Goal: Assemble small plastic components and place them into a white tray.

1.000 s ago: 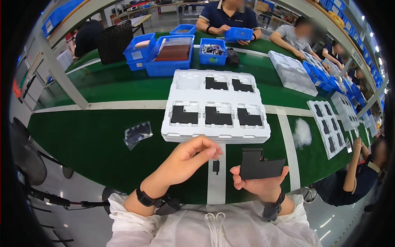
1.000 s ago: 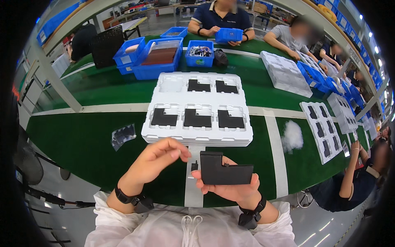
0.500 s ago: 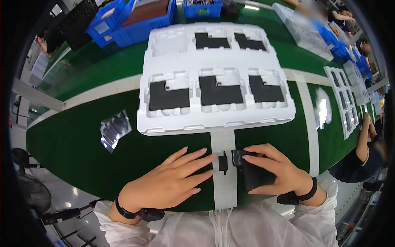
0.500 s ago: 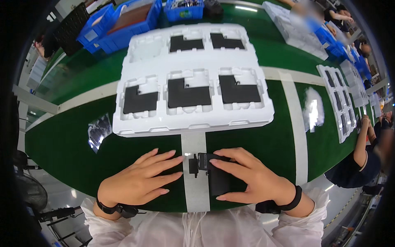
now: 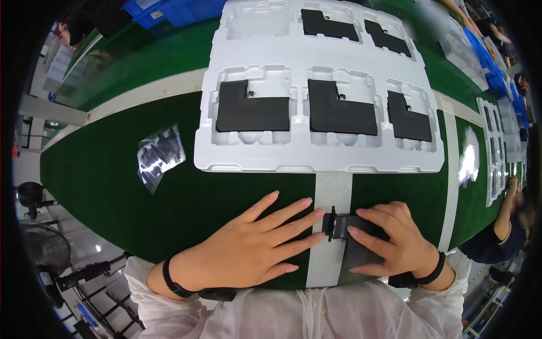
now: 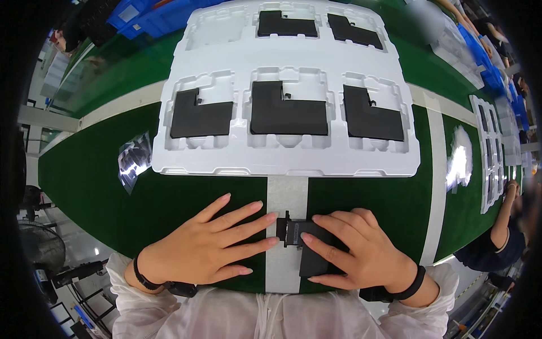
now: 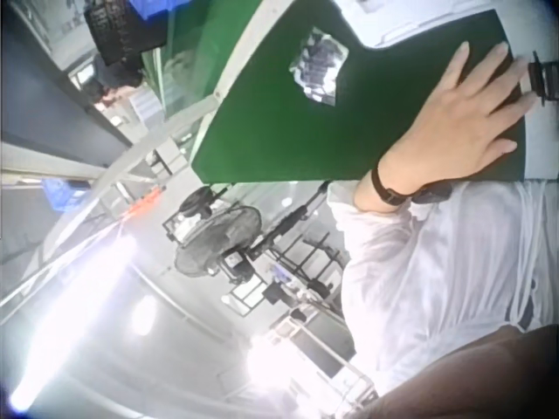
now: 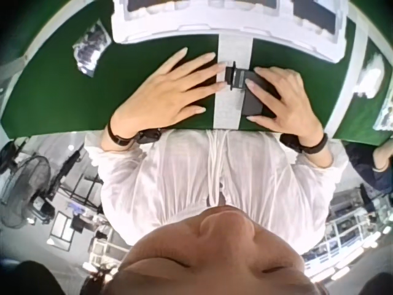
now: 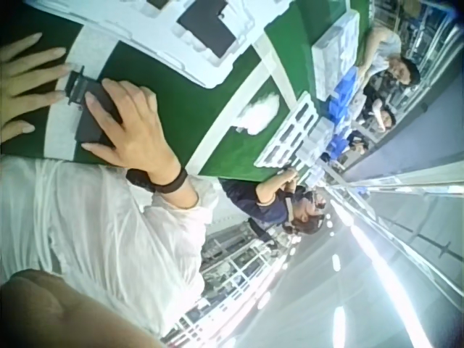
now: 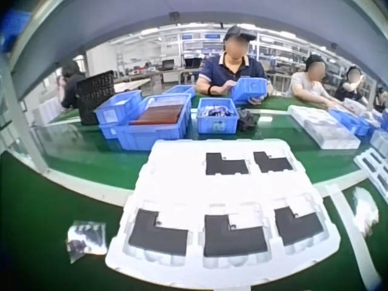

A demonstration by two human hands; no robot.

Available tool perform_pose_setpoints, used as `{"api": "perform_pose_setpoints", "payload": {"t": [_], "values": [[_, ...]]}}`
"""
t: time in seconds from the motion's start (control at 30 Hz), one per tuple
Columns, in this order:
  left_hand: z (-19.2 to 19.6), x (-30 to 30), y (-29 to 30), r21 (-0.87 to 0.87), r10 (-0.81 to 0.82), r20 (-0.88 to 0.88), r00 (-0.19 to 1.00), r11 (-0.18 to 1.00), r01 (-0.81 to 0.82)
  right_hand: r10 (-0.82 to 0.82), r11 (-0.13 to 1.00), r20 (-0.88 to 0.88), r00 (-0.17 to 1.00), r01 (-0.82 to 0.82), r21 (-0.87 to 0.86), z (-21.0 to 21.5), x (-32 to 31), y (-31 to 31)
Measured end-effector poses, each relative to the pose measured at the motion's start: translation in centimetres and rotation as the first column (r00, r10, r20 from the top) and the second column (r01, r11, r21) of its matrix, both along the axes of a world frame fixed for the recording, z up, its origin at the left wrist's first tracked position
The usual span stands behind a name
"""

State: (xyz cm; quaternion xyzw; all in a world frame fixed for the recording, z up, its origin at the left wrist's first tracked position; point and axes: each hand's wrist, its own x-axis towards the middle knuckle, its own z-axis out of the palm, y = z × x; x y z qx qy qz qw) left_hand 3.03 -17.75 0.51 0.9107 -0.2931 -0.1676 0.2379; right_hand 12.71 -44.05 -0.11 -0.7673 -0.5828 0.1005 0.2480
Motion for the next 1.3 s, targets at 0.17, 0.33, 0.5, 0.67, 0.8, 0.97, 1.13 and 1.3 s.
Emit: {"api": "perform_pose_setpoints", "payload": {"t": [0.17, 0.33, 0.5, 0.67, 0.8, 0.97, 1.13, 1.3], "values": [[0.11, 0.08, -0.03, 0.015, 0.009, -0.016, 1.0, 1.0, -0.009, 0.012, 1.0, 0.016, 1.0, -0.011, -0.019, -0.18, 0.09, 0.15], [0.11, 0.17, -0.01, 0.013, 0.015, -0.031, 0.999, 1.0, -0.014, 0.017, 0.999, 0.033, 0.999, -0.016, -0.04, -0.22, 0.17, 0.16], [0.14, 0.14, -0.05, 0.022, 0.013, -0.036, 0.999, 1.0, -0.013, 0.015, 0.999, 0.039, 0.999, -0.013, -0.042, -0.28, 0.11, 0.08], [0.02, 0.14, -0.07, 0.02, 0.013, -0.041, 0.999, 1.0, -0.012, 0.002, 0.999, 0.054, 0.999, 0.001, -0.052, -0.31, 0.01, 0.09], [0.09, 0.12, -0.11, 0.023, 0.019, -0.052, 0.998, 1.0, -0.018, 0.005, 0.999, 0.049, 0.999, -0.002, -0.054, -0.35, 0.07, 0.07], [0.11, 0.17, 0.15, -0.031, 0.0, -0.062, 0.998, 1.0, -0.002, 0.0, 0.999, 0.036, 0.999, 0.002, -0.051, -0.32, -0.03, 0.07], [0.12, 0.09, 0.05, -0.025, 0.0, -0.062, 0.998, 1.0, -0.002, -0.002, 0.999, 0.027, 1.0, 0.003, -0.05, -0.32, -0.03, 0.02], [0.07, 0.08, 0.0, -0.018, 0.002, -0.062, 0.998, 1.0, -0.003, -0.005, 0.998, 0.018, 1.0, 0.006, -0.056, -0.32, -0.04, 0.05]]}}
